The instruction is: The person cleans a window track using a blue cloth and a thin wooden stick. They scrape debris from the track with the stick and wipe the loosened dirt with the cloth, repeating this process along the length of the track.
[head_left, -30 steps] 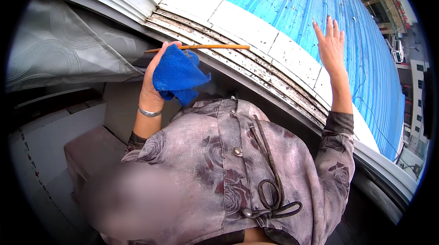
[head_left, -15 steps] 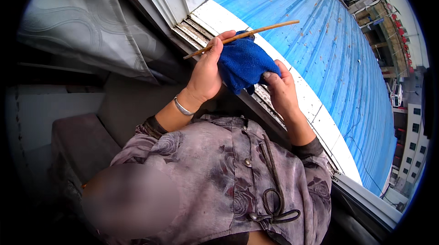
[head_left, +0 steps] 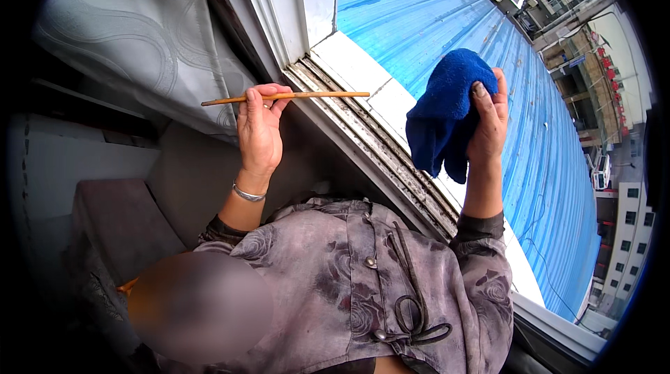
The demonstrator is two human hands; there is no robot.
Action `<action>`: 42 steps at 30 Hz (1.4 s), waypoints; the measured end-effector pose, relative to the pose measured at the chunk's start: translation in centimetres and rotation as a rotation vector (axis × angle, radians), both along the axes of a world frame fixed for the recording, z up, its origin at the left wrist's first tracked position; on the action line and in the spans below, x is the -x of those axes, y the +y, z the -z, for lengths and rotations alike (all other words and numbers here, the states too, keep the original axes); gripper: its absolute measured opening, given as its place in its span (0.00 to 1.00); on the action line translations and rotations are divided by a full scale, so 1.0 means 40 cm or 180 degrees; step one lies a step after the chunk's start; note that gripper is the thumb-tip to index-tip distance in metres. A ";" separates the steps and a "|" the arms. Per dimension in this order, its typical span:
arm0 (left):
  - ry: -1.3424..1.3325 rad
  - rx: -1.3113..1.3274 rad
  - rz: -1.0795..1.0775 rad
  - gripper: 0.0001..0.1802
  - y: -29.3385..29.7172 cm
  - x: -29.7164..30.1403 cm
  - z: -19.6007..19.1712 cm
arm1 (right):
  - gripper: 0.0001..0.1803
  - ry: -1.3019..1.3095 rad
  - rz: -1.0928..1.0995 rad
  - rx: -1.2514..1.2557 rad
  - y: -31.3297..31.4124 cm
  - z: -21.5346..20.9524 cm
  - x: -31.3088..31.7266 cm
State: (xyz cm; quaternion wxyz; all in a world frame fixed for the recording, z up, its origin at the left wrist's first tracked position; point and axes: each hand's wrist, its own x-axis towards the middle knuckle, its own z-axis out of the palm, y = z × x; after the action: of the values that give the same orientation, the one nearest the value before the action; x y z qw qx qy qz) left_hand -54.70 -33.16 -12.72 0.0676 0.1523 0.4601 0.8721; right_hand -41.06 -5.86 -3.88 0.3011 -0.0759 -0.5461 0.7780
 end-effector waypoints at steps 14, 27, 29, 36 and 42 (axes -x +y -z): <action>-0.0245 0.0268 -0.0229 0.18 -0.012 -0.058 -0.029 | 0.15 0.0233 0.0048 -0.1082 -0.077 0.057 0.515; -0.0519 0.0202 -0.0357 0.18 -0.038 -0.063 -0.014 | 0.18 0.0739 0.0663 -0.2924 -0.229 0.152 0.378; -0.0473 0.0223 -0.0352 0.17 -0.029 -0.063 -0.014 | 0.19 0.0602 0.0433 -0.3503 -0.203 0.232 0.385; -0.0438 0.0325 -0.0467 0.19 -0.060 -0.064 0.010 | 0.12 -0.0205 -0.0881 -0.3274 -0.151 0.220 0.336; -0.0487 0.0255 -0.0284 0.20 -0.043 -0.071 0.006 | 0.16 -0.0462 -0.0377 -0.5092 -0.172 0.309 0.320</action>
State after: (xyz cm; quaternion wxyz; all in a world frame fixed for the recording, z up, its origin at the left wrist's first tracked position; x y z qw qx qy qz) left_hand -51.88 -34.86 -12.97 0.0697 0.0619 0.4945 0.8642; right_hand -53.88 -12.76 -16.24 0.1862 0.1415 -0.9592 0.1591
